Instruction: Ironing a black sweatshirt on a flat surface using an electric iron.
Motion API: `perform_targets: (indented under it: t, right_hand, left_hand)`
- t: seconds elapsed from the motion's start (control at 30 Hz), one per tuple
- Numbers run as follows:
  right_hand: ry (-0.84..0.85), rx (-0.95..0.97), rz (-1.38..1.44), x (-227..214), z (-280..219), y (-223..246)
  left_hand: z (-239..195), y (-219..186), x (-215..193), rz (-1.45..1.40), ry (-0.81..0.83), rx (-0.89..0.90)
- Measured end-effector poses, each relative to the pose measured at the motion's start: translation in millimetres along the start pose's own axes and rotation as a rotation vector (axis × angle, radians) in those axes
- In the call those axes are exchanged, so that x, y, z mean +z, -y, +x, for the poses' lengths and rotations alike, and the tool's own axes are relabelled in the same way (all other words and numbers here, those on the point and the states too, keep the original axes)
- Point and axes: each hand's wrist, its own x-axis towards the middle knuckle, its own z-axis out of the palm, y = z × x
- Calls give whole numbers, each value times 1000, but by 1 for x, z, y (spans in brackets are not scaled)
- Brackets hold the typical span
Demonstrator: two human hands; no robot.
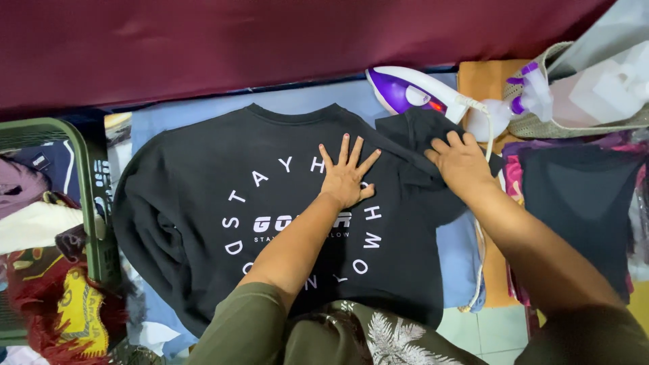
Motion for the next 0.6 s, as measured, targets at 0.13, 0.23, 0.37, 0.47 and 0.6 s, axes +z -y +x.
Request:
perform_targets:
  t: [0.13,0.23,0.37,0.47,0.6]
  right_hand:
    - [260,-17,-136,23,-12,-9]
    - [597,85,-143,72,-31,-30]
    - [637,290,72,65,-52,-50]
    - [395,245,170,-7,-36,-17]
    - [175,189,255,-6,-14,12]
  left_hand:
    - [6,-7,1,14,6,26]
    - [11,-7,0,-7,40,6]
    - [19,-14,-21,-85,117,-76]
    - [29,-21,-18,-122,112,-120]
    - [43,-22,-9,-99,136,-152]
